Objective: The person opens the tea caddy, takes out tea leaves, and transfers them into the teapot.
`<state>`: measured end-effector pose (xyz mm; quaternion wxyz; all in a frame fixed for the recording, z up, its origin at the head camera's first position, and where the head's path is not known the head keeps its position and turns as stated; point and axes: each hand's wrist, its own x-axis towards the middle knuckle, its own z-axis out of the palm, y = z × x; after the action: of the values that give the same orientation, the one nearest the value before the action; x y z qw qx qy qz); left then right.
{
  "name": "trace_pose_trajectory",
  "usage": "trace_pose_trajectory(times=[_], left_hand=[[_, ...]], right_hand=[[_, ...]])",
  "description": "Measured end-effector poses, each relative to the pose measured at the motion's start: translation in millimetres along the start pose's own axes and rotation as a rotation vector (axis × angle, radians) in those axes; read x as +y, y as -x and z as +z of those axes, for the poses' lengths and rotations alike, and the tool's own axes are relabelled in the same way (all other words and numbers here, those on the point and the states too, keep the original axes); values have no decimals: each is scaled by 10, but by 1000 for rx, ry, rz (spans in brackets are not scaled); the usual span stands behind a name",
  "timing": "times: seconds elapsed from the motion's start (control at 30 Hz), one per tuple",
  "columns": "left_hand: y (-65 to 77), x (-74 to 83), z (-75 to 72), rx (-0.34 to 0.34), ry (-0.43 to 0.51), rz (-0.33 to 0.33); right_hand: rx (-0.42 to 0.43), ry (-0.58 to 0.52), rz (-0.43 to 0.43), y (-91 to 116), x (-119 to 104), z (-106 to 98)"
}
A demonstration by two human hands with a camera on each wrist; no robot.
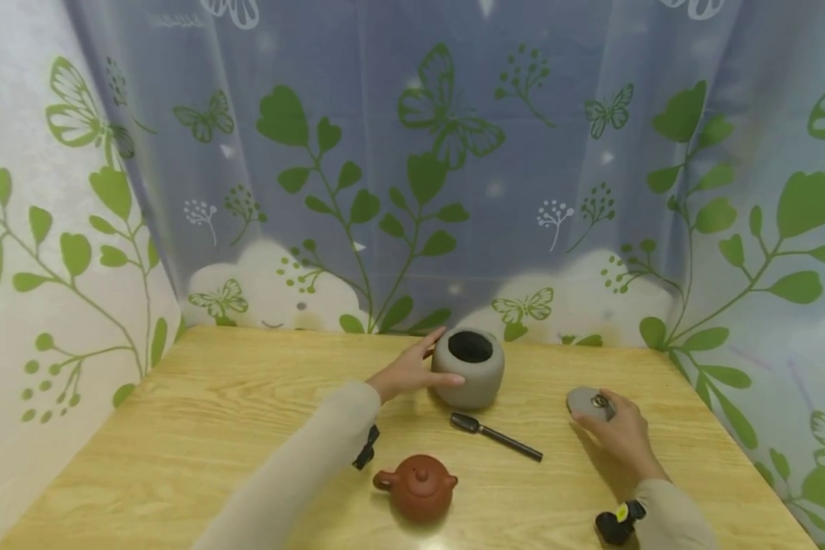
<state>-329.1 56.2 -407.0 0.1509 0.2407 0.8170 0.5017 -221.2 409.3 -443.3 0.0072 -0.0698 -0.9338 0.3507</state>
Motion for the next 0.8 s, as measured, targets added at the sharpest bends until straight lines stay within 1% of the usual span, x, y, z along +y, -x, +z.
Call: trace_pose_trajectory(times=[0.17, 0.33, 0.43, 0.6, 0.8], left_hand=[[4, 29, 42, 19, -1, 19], [4, 51, 57, 33, 3, 10], [1, 57, 55, 37, -2, 2], [3, 69, 41, 35, -14, -5], [8, 71, 35, 34, -20, -9]], right_hand=[[-12, 30, 32, -26, -31, -2], [-32, -12, 70, -29, -51, -23], [-25, -15, 71, -29, -48, -22], [-7, 25, 56, -48, -23, -18], [-25, 14, 56, -69, -4, -24]])
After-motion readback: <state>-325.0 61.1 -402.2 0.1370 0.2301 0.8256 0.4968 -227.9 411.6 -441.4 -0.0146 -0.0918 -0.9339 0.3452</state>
